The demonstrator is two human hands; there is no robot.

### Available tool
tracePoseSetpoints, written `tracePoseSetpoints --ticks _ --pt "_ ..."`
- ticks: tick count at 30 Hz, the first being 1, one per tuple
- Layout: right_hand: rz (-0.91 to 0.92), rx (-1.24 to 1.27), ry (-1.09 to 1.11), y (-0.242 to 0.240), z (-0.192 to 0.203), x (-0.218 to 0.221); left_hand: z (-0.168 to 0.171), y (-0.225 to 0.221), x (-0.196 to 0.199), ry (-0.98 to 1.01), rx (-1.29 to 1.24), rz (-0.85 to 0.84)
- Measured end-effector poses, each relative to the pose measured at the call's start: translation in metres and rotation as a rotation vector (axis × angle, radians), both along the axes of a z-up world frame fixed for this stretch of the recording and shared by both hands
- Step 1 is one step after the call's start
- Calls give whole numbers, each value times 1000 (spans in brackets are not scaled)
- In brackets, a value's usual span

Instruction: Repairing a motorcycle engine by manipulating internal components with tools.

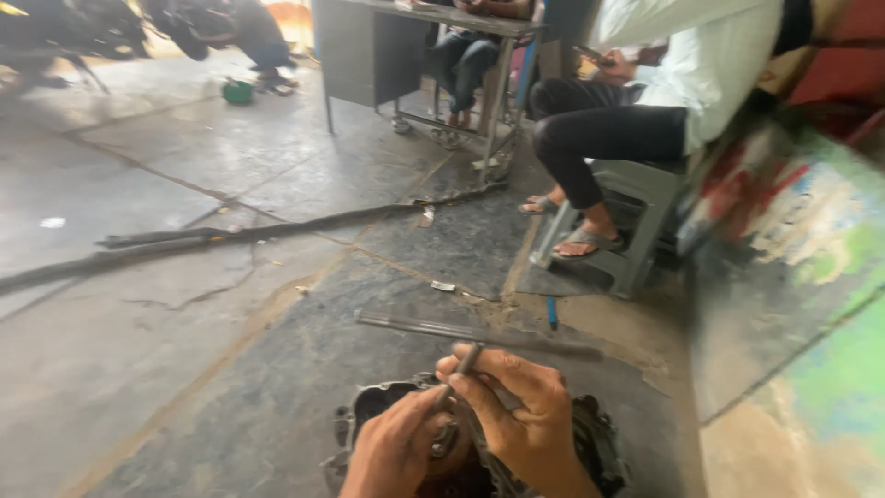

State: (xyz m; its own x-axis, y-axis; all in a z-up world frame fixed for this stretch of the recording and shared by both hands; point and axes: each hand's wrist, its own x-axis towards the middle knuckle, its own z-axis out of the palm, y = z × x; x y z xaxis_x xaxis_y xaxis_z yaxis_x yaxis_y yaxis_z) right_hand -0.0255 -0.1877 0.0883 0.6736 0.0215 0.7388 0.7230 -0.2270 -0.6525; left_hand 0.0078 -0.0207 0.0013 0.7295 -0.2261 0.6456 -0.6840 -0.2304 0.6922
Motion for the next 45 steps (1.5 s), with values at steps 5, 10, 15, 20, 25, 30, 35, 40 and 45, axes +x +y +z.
tracePoseSetpoints --ticks 5,10,15,20,25,30,35,40,45 --pt "-51 74 93 1 16 -11 7 -8 -2 70 -16 -59" --pt "-161 11 89 0 10 -2 3 -13 8 37 8 -79" --pt "-168 -35 30 -5 3 0 6 -14 7 94 9 -101" --pt "-148 -42 56 -7 3 3 4 -15 10 117 6 -143" --pt "-137 -28 98 -6 5 2 6 -13 8 150 18 -136" --pt "-121 50 193 -6 5 3 0 -13 12 68 8 -136" --pt "-210 61 95 0 14 -1 4 -17 13 63 72 -137" --pt "-207 159 -26 8 27 -5 -3 -20 16 86 96 -149" --pt "-118 323 -57 -11 3 10 -19 -26 24 38 80 -124"
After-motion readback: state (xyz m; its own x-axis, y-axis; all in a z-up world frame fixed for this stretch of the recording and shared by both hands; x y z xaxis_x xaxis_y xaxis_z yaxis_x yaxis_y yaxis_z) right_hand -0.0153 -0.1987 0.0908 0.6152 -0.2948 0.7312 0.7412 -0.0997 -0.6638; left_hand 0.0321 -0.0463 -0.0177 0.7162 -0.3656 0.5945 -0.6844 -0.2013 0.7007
